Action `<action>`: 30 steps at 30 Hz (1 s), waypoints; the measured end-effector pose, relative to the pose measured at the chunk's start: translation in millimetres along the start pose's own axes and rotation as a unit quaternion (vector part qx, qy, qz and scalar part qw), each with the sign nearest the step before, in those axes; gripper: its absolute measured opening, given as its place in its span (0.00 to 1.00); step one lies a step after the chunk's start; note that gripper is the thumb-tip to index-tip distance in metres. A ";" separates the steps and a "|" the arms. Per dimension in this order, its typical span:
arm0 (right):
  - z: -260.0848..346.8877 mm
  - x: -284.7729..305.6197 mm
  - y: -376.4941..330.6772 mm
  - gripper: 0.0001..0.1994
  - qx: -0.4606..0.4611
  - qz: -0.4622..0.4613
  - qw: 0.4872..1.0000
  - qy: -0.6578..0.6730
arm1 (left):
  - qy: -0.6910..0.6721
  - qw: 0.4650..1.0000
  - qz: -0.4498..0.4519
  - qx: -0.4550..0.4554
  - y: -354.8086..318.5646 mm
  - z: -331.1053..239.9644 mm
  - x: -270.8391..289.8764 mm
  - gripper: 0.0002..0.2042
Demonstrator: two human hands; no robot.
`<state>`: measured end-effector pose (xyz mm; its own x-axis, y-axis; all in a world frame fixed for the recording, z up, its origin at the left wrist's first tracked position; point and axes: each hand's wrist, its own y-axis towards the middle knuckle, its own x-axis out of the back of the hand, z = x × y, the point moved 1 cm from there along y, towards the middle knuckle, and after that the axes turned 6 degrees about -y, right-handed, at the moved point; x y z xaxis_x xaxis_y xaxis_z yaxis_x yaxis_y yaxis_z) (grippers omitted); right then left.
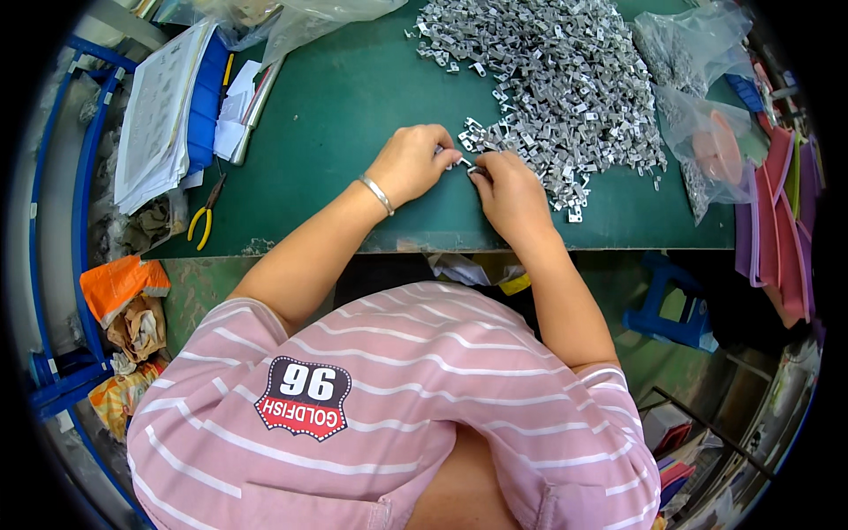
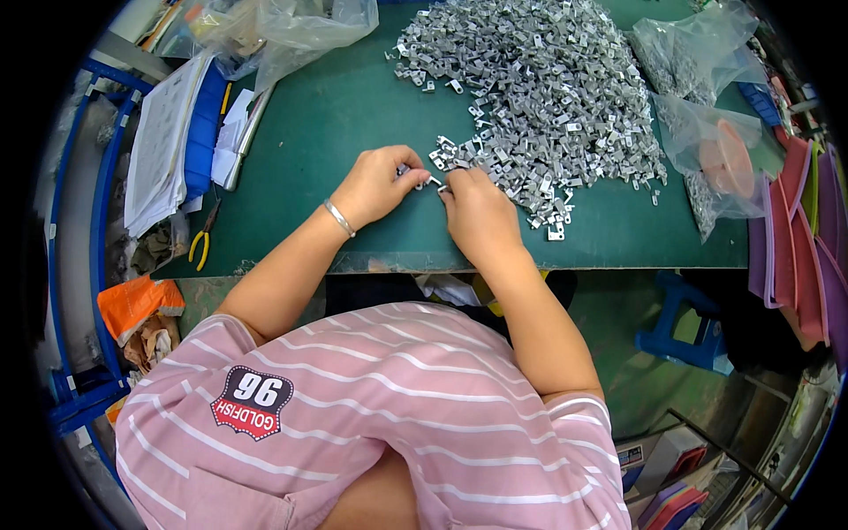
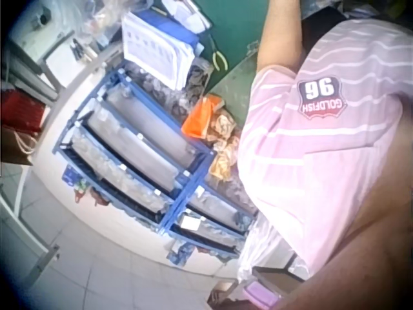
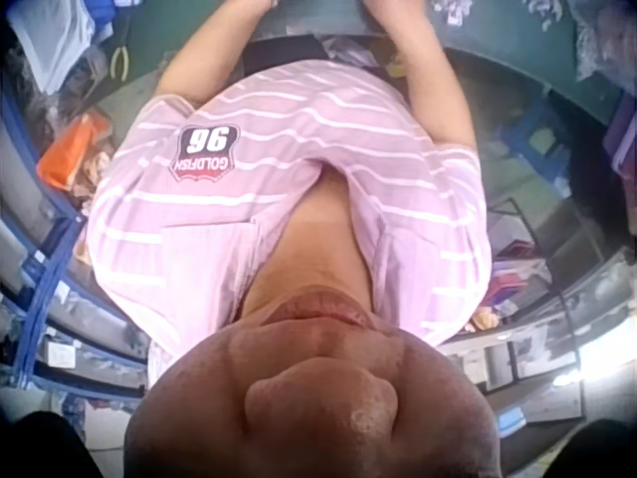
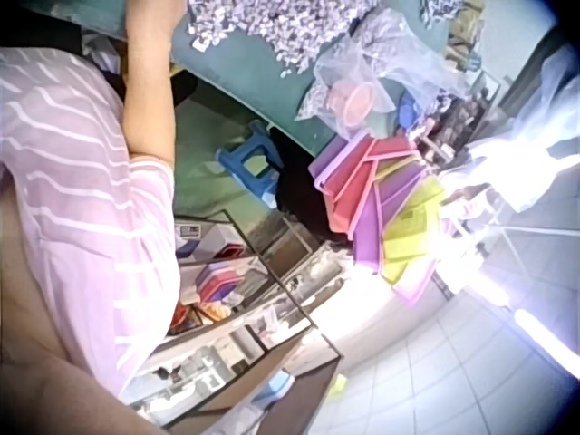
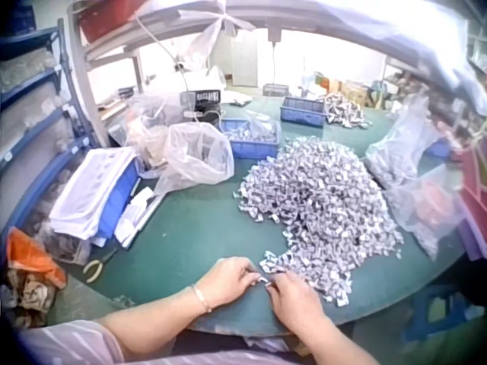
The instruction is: The person sits at a green workbench and assembles small silver metal components by hand. They pick up individual pieces from a large pile, connect them together, and place the finished assemblies back onto the table. Another person briefly appears to show a completed circular metal object.
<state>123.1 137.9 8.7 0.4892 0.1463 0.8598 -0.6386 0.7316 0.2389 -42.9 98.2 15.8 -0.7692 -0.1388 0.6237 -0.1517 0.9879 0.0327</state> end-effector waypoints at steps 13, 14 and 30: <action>-14.3 21.1 -39.3 0.07 -0.161 0.045 0.884 0.437 | -0.171 0.984 0.054 -0.023 -33.9 -12.2 -5.8 0.08; -14.9 20.2 -40.9 0.07 -0.154 0.041 0.867 0.472 | -0.218 0.974 0.058 0.001 -35.6 -14.0 -5.9 0.08; 0.7 15.8 -12.8 0.10 -0.004 0.038 0.994 0.104 | -0.702 0.702 0.042 0.109 -43.7 -7.7 -6.2 0.08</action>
<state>138.6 130.4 19.6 0.5520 0.3354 0.7634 -0.6740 0.7185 0.1717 -26.7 56.4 16.6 -0.6118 -0.1637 -0.7739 -0.0438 0.9839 -0.1734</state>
